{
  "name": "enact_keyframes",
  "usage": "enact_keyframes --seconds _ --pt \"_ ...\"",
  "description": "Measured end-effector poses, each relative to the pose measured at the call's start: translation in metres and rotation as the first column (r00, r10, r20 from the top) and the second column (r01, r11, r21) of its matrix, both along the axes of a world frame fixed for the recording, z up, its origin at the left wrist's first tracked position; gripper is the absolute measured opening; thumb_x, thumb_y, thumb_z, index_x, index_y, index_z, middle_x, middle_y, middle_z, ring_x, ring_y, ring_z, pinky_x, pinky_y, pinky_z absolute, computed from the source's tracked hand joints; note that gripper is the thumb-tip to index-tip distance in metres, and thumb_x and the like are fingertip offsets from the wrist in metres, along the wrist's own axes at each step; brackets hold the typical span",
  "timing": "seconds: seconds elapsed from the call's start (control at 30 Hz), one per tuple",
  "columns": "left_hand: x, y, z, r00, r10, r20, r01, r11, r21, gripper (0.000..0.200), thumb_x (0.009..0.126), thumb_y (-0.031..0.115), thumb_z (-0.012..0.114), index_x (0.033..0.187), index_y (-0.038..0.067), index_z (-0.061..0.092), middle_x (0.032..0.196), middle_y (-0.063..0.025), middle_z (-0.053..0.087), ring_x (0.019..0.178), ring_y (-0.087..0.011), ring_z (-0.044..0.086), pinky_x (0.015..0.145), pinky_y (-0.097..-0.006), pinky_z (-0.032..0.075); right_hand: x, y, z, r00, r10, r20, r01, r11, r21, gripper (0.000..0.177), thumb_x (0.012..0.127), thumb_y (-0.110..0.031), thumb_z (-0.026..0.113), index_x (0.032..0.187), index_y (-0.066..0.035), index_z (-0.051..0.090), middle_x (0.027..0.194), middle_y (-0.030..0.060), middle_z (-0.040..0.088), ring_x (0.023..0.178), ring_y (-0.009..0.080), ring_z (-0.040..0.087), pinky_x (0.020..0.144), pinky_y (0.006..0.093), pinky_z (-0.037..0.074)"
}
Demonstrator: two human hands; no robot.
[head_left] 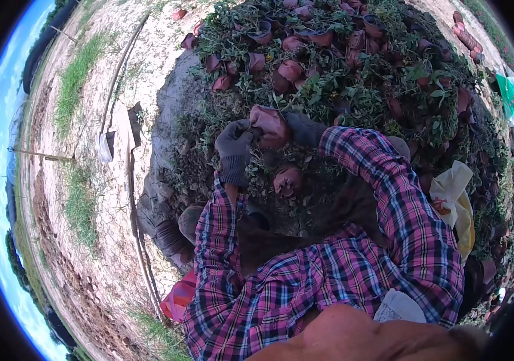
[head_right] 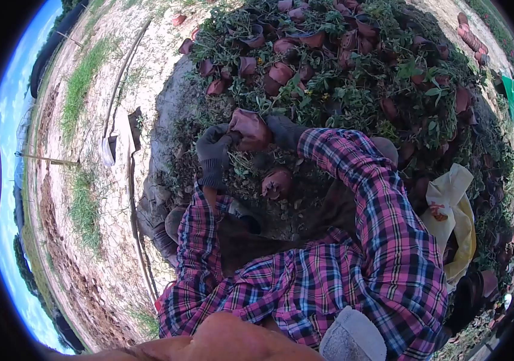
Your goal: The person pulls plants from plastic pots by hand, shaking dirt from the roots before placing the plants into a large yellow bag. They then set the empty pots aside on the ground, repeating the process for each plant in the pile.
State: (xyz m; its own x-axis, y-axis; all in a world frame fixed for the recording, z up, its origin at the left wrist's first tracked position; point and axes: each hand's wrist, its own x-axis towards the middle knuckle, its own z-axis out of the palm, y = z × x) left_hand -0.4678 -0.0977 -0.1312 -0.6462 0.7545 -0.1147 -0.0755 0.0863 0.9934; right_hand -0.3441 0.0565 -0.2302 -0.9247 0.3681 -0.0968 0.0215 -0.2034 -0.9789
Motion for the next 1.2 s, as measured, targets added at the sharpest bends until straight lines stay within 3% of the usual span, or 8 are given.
enact_keyframes --seconds 0.03,0.2,0.27,0.3,0.53,0.93,1.07,1.2 --pt "-0.004 0.002 -0.003 0.996 0.058 -0.064 -0.059 0.998 -0.018 0.018 0.073 -0.011 0.056 0.089 -0.004 0.06 0.082 -0.0069 0.064 0.072 -0.0125 0.061 0.064 -0.0242 0.051 -0.004 -0.002 -0.002 0.999 -0.037 0.015 0.04 0.92 -0.389 0.036 0.09 -0.029 0.043 0.109 0.0 0.05 0.101 0.0131 0.058 0.088 0.0187 0.058 0.074 0.0323 0.048" --pt "-0.047 -0.006 -0.011 0.92 0.258 -0.296 -0.268 0.963 0.006 0.015 0.073 -0.005 0.058 0.087 -0.002 0.062 0.079 -0.004 0.063 0.068 -0.0089 0.059 0.061 -0.022 0.047 0.013 0.012 0.001 0.973 -0.05 0.225 -0.084 0.832 0.549 0.039 0.088 -0.027 0.047 0.115 0.001 0.042 0.103 0.0137 0.054 0.088 0.025 0.057 0.073 0.0359 0.049" --pt "-0.057 -0.012 -0.017 0.811 0.071 -0.58 -0.255 0.936 -0.242 0.014 0.073 -0.001 0.057 0.086 -0.001 0.062 0.083 -0.0047 0.064 0.072 -0.0075 0.059 0.061 -0.0244 0.047 0.009 -0.002 0.034 0.924 -0.056 0.379 0.143 0.968 -0.206 0.048 0.089 -0.029 0.044 0.123 0.004 0.035 0.098 0.0134 0.055 0.09 0.0247 0.059 0.073 0.0349 0.051" --pt "-0.046 -0.011 -0.017 0.62 0.033 -0.784 -0.302 0.932 -0.199 0.015 0.072 0.0 0.057 0.087 -0.001 0.062 0.081 -0.0056 0.064 0.068 -0.0076 0.059 0.06 -0.0247 0.047 0.01 0.004 0.023 0.893 -0.043 0.448 0.098 0.99 -0.1 0.05 0.088 -0.027 0.047 0.125 0.003 0.032 0.098 0.0115 0.053 0.085 0.022 0.059 0.069 0.0337 0.05" --pt "-0.018 -0.029 0.033 0.987 -0.111 0.115 0.144 0.927 -0.347 0.008 0.075 -0.003 0.059 0.083 -0.003 0.059 0.074 -0.0027 0.062 0.065 -0.0088 0.057 0.058 -0.0206 0.046 0.03 -0.002 0.062 0.791 0.236 0.564 -0.429 0.872 0.237 0.061 0.08 -0.011 0.061 0.131 -0.007 0.03 0.103 0.0095 0.052 0.078 0.0154 0.055 0.064 0.0304 0.049" --pt "0.065 -0.081 -0.081 0.499 -0.646 -0.578 0.409 0.763 -0.5 0.025 0.072 0.006 0.066 0.095 0.002 0.059 0.095 -0.0064 0.062 0.087 -0.0206 0.061 0.073 -0.0331 0.049 0.092 -0.088 0.023 0.783 0.293 0.549 -0.582 0.658 0.478 0.111 0.051 -0.039 0.082 0.137 -0.011 0.018 0.125 0.0146 0.031 0.119 0.0349 0.034 0.1 0.0414 0.032" --pt "0.075 -0.086 -0.088 0.737 -0.614 -0.282 0.456 0.76 -0.463 0.055 0.066 0.025 0.07 0.117 0.014 0.052 0.123 -0.0106 0.048 0.108 -0.0283 0.052 0.088 -0.0381 0.044 0.09 -0.099 -0.042 0.895 0.168 0.413 -0.41 0.673 0.615 0.111 0.048 -0.04 0.082 0.136 -0.012 0.02 0.129 0.0145 0.031 0.119 0.0349 0.034 0.1 0.0416 0.032" --pt "0.064 -0.087 -0.074 0.436 -0.788 -0.435 0.39 0.601 -0.698 0.084 0.06 0.027 0.075 0.132 0.017 0.034 0.133 -0.0127 0.037 0.121 -0.0332 0.038 0.099 -0.0412 0.036 0.099 -0.096 -0.06 0.922 0.15 0.358 -0.356 0.695 0.625 0.113 0.047 -0.039 0.083 0.137 -0.016 0.019 0.133 0.0143 0.028 0.122 0.0348 0.032 0.102 0.0419 0.03"
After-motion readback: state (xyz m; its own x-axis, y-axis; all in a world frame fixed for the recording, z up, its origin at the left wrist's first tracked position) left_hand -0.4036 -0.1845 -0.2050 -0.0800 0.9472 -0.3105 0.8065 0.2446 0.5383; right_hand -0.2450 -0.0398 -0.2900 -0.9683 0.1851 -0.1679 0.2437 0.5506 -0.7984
